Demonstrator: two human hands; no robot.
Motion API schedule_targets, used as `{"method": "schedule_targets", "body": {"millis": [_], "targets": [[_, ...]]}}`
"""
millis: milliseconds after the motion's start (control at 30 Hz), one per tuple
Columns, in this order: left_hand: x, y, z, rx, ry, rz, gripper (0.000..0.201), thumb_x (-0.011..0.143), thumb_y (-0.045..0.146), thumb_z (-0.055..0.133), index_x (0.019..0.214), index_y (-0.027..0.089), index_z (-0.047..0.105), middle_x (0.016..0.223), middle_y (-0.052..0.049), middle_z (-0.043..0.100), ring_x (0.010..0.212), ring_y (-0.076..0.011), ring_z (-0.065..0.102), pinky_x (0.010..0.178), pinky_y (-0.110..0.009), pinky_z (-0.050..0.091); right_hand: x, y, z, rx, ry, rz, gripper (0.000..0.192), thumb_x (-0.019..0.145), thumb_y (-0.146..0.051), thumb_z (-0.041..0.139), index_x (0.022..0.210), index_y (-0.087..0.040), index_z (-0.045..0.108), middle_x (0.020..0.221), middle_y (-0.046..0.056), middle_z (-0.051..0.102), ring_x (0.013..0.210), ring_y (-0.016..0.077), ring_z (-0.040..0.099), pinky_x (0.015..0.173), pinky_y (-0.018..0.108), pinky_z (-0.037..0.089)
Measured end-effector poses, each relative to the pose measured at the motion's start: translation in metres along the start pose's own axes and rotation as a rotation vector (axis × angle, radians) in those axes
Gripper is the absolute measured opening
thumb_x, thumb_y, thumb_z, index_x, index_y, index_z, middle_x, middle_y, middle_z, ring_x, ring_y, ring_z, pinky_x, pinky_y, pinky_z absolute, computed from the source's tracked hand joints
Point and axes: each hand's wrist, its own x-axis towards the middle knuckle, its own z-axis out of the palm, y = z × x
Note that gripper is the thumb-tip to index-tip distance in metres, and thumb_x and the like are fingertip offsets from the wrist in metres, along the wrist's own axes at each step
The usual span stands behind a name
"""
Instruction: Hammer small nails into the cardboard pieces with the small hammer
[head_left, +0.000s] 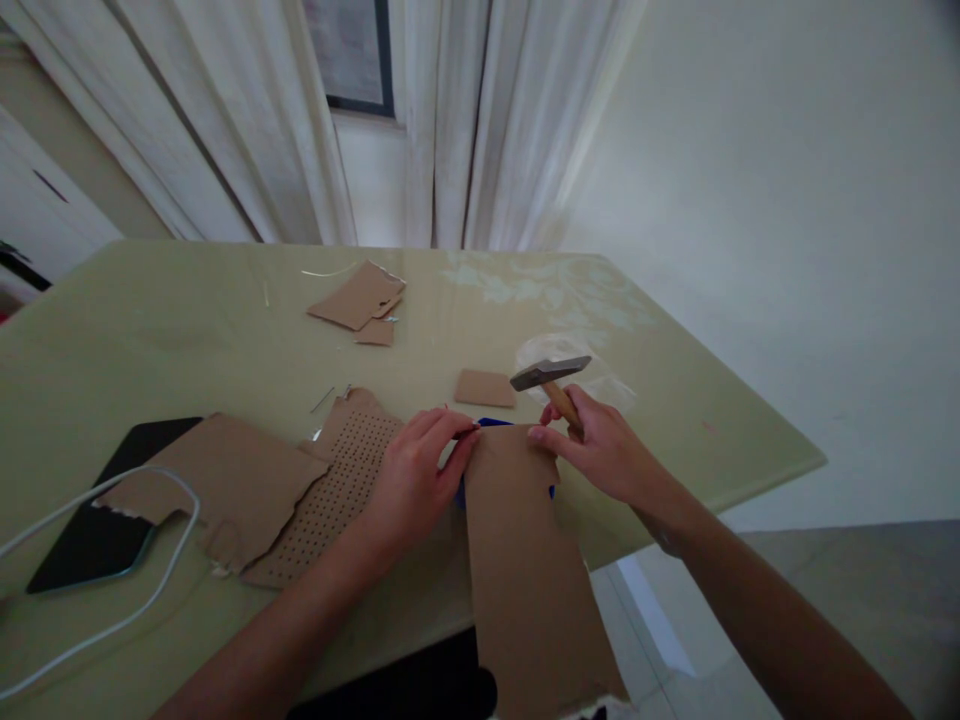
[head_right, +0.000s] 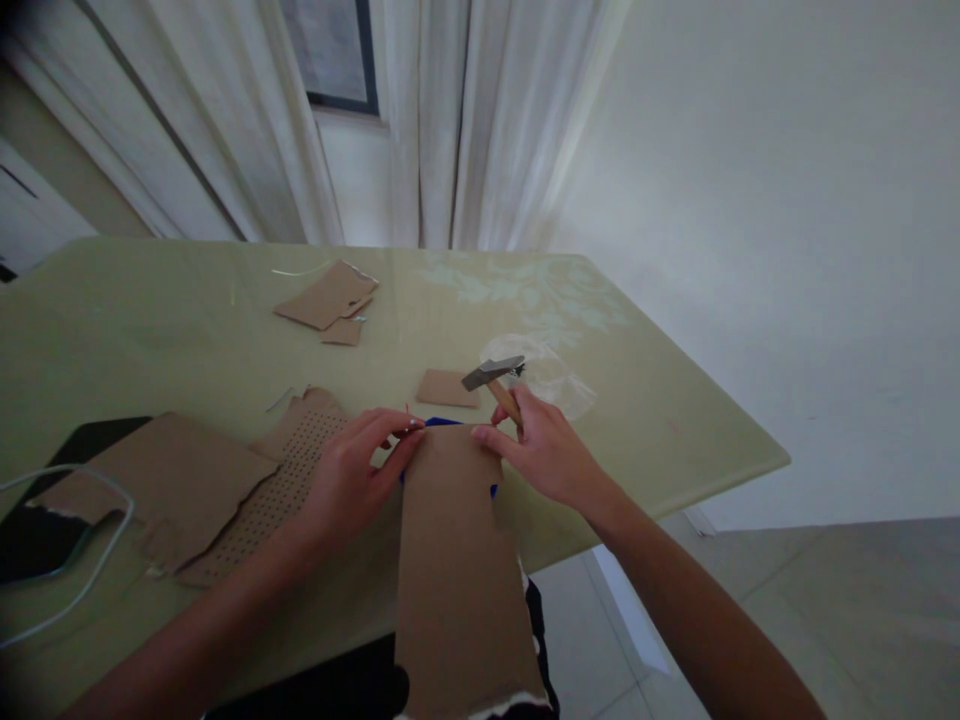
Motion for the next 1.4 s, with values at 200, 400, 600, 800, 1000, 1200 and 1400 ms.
{"method": "schedule_targets", "body": {"millis": [200,400,600,800,1000,1200,1400], "targets": [[-0.001,0.002,0.000,-0.023,-0.005,-0.025,0.010,0.109,0.022,0.064,0.106,0.023,0.073,0.104,-0.005,0.079,0.095,-0.0216,0.074,0.086,-0.036,0.059,0.001,0.001,0.007,-0.014,-0.002,-0.018,0.034,0.097,-0.052,0.076,0.099,-0.021,0.061,0.087,0.002,0.068,0.071,0.0193,0.058,0.066,0.031,0.041],[0.002,0.005,-0.002,0.023,-0.007,0.023,0.010,0.108,0.022,0.066,0.108,0.022,0.076,0.107,-0.006,0.080,0.097,-0.0230,0.074,0.088,-0.037,0.060,0.002,-0.016,-0.018,-0.100,-0.051,-0.240,0.030,0.113,-0.044,0.053,0.092,-0.023,0.056,0.088,0.003,0.066,0.081,0.0211,0.061,0.074,0.032,0.040],[0.007,0.005,-0.005,0.050,-0.012,0.057,0.009,0.105,0.019,0.070,0.106,0.020,0.079,0.104,-0.006,0.080,0.095,-0.0233,0.076,0.089,-0.038,0.060,0.000,-0.056,-0.053,-0.180,-0.109,-0.267,0.035,0.115,-0.046,0.051,0.087,-0.024,0.052,0.071,-0.003,0.055,0.062,0.0168,0.051,0.065,0.031,0.031],[0.006,0.004,-0.005,0.072,-0.013,0.062,0.008,0.104,0.017,0.071,0.104,0.019,0.079,0.104,-0.005,0.080,0.094,-0.0234,0.076,0.088,-0.037,0.061,0.002,-0.067,-0.053,-0.259,-0.169,-0.294,0.034,0.116,-0.043,0.049,0.088,-0.024,0.053,0.071,-0.002,0.058,0.063,0.0171,0.053,0.065,0.032,0.029],[0.006,0.006,-0.004,0.067,-0.005,0.070,0.008,0.103,0.016,0.073,0.106,0.019,0.080,0.104,-0.005,0.079,0.094,-0.0222,0.076,0.088,-0.035,0.061,-0.001,-0.067,-0.051,-0.261,-0.126,-0.304,0.033,0.116,-0.041,0.050,0.089,-0.024,0.054,0.071,-0.002,0.058,0.063,0.0174,0.054,0.065,0.032,0.029],[0.007,0.007,-0.005,0.102,-0.037,0.049,0.009,0.104,0.017,0.071,0.106,0.019,0.080,0.105,-0.006,0.079,0.095,-0.0239,0.076,0.089,-0.038,0.061,-0.003,-0.068,-0.053,-0.321,-0.079,-0.349,0.031,0.116,-0.039,0.049,0.089,-0.024,0.052,0.072,-0.001,0.058,0.063,0.0180,0.054,0.064,0.032,0.027],[0.008,0.010,-0.006,0.123,-0.060,0.070,0.011,0.105,0.017,0.068,0.104,0.019,0.079,0.105,-0.006,0.078,0.096,-0.0238,0.076,0.089,-0.037,0.061,-0.004,-0.062,-0.041,-0.369,-0.134,-0.329,0.028,0.117,-0.039,0.047,0.095,-0.023,0.055,0.077,0.002,0.064,0.068,0.0204,0.059,0.066,0.032,0.027]]}}
